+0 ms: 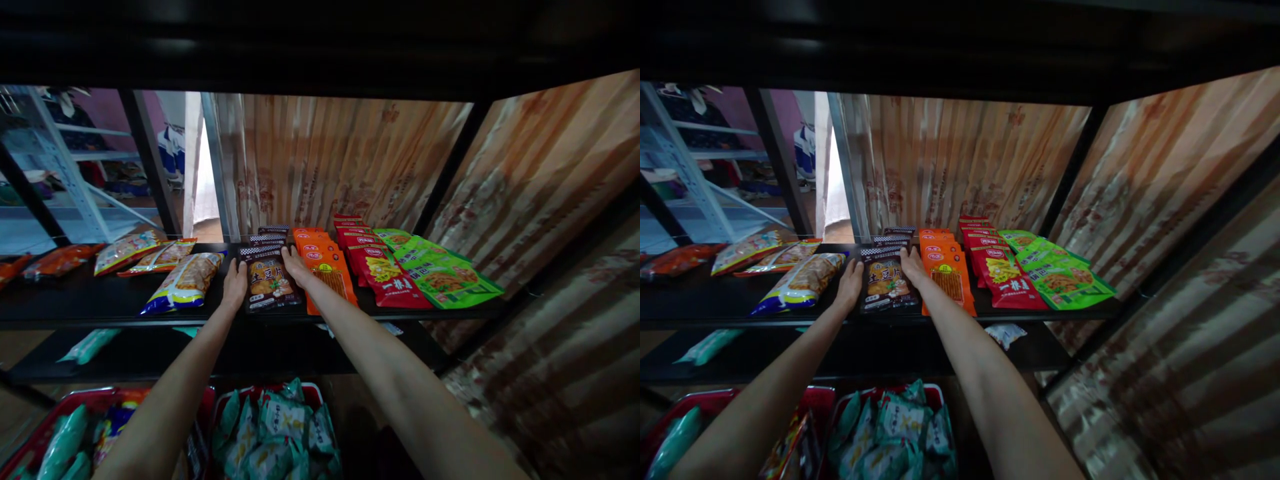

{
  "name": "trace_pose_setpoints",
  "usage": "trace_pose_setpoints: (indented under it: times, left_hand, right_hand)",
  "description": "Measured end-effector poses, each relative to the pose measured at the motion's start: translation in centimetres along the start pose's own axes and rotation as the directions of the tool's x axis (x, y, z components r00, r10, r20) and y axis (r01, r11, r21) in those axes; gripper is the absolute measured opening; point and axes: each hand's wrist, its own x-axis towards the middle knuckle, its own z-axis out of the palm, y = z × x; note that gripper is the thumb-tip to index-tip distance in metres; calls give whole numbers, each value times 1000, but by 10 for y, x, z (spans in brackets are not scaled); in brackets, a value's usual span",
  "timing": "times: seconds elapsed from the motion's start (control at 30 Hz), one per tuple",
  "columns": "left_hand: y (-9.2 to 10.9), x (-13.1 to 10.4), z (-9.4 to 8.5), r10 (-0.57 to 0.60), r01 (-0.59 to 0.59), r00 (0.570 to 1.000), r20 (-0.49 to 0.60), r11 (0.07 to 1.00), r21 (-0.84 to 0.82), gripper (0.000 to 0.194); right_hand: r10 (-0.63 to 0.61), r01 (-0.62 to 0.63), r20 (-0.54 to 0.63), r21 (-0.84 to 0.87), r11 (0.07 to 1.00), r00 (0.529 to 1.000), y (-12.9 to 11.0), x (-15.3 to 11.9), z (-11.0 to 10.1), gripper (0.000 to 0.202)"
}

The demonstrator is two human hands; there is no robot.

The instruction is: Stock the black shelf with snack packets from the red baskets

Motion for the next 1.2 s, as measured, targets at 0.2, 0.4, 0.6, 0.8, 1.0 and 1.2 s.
trace_pose_setpoints:
  times: [0.2, 0.4, 0.6, 0.8, 1.0, 1.2]
  left_hand:
    - [-16, 17, 11, 47, -47, 999, -7, 996, -75, 52]
    - [-16, 21, 15, 87, -87, 996, -3, 990, -109, 50]
    - [-10, 22, 15, 80, -78, 997, 25, 995, -54, 55]
    - [-15, 32, 21, 95, -94, 995, 8, 992, -87, 54]
    - [-19, 32, 19, 82, -84, 996, -28, 993, -83, 55]
    - [-18, 29, 17, 92, -97, 994, -53, 990, -103, 50]
  right_hand:
    - [0, -3, -36, -84, 996, 999, -3, 15, 9, 68]
    - [54, -55, -14, -110, 992, 998, -6, 22, 11, 69]
    - [69, -70, -15, -147, 987, 998, -4, 22, 14, 68]
    - [48, -51, -24, -113, 992, 999, -3, 18, 13, 64]
    - [24, -34, -70, -146, 989, 997, -6, 16, 9, 63]
    - [-61, 48, -74, -164, 985, 995, -18, 8, 3, 61]
